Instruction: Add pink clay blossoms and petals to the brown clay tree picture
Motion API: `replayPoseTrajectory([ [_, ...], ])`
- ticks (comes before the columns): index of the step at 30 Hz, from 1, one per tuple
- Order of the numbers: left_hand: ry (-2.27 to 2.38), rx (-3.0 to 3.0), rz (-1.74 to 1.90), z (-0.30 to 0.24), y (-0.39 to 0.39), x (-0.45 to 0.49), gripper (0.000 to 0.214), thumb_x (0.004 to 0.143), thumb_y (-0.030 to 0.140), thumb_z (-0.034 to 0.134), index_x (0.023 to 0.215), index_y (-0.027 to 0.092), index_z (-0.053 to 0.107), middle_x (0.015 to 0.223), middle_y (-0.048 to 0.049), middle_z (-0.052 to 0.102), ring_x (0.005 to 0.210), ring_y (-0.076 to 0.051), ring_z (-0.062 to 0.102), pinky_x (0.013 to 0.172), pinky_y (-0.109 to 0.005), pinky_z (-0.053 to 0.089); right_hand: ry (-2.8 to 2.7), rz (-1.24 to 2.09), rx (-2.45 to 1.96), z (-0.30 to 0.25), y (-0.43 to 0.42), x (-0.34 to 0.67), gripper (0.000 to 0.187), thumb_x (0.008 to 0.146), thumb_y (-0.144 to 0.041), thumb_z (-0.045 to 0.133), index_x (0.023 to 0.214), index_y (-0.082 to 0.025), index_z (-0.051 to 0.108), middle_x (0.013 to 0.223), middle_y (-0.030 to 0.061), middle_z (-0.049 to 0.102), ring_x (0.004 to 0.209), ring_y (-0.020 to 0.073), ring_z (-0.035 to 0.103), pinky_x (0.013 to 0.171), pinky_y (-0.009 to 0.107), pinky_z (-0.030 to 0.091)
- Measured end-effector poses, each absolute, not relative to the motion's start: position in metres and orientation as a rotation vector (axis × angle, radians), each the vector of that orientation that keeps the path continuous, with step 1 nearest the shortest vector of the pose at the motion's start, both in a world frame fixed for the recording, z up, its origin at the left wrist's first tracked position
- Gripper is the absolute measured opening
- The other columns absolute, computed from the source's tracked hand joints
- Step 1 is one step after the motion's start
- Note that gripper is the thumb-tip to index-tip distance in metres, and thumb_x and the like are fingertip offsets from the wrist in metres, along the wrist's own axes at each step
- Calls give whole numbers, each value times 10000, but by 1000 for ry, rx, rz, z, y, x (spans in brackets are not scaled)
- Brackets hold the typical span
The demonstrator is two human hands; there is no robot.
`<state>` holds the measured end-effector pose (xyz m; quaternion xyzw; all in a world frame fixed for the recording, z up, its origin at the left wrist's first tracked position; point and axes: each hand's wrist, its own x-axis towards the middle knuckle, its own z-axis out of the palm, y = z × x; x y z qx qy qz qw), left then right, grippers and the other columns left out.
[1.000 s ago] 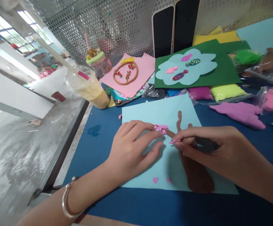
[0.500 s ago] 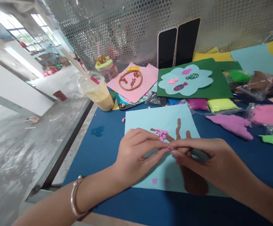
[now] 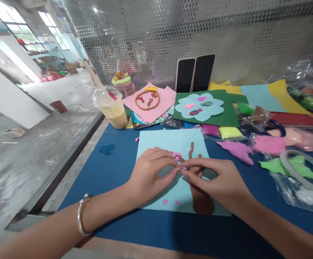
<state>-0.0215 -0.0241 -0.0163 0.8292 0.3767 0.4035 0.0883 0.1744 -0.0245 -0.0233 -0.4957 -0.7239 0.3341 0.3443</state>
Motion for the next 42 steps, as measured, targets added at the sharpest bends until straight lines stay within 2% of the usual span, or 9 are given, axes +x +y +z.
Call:
replayPoseTrajectory([
  [5, 1108, 2248, 1159, -16, -22, -19, 31, 830, 187, 715, 803, 200, 713, 811, -15, 743, 821, -150, 671, 784, -282, 525, -1855, 900, -1272, -22, -23, 177, 175, 825, -382, 654, 824, -239, 753, 668, -1, 740, 623, 168, 677, 600, 266, 529],
  [10, 1068, 2061, 1109, -12, -22, -19, 20, 812, 192, 732, 799, 208, 731, 819, -13, 755, 852, -162, 674, 844, -309, 525, -1798, 979, -1243, -21, -22, 176, 178, 820, -381, 664, 777, -220, 725, 623, -4, 708, 597, 157, 655, 602, 257, 526],
  [15, 1039, 1934, 1095, -10, -20, -22, 128, 854, 141, 624, 842, 193, 742, 876, -42, 757, 875, -174, 687, 852, -333, 538, -1700, 1016, -1242, -21, -21, 175, 194, 800, -395, 692, 760, -206, 708, 581, 8, 675, 564, 165, 622, 590, 284, 529],
  [20, 1033, 1852, 1094, -12, -14, -29, 277, 791, 10, 539, 839, 190, 743, 900, -42, 752, 890, -183, 699, 846, -338, 554, -1606, 1060, -1259, -20, -20, 177, 226, 781, -423, 719, 760, -198, 710, 543, 1, 643, 526, 149, 603, 586, 275, 533],
  [25, 1200, 2019, 1056, -14, -7, -36, 391, 728, -11, 489, 881, 232, 754, 943, -30, 714, 942, -194, 669, 904, -383, 544, -1517, 1126, -1276, -19, -19, 179, 260, 768, -454, 731, 767, -195, 707, 520, 2, 618, 491, 150, 593, 523, 270, 530],
  [31, 1442, 2184, 810, -24, 1, -40, 461, 723, 16, 505, 979, 306, 756, 1066, -17, 656, 1082, -227, 578, 1038, -508, 427, -1443, 1203, -1325, -19, -20, 180, 243, 754, -452, 741, 731, -215, 698, 507, -15, 600, 492, 130, 589, 502, 223, 503],
  [35, 1456, 2199, 763, -27, 6, -39, 464, 742, 28, 497, 1016, 306, 748, 1105, -27, 634, 1120, -241, 540, 1044, -534, 395, -1414, 1241, -1342, -20, -20, 180, 225, 747, -441, 751, 733, -221, 704, 518, -20, 608, 500, 120, 592, 532, 214, 499],
  [42, 1448, 2263, 700, -25, 10, -31, 425, 767, 77, 526, 1041, 314, 747, 1153, -42, 628, 1126, -263, 518, 1002, -545, 445, -1488, 1212, -1352, -18, -18, 180, 214, 767, -428, 735, 753, -216, 716, 529, -12, 612, 500, 139, 601, 542, 247, 515],
])
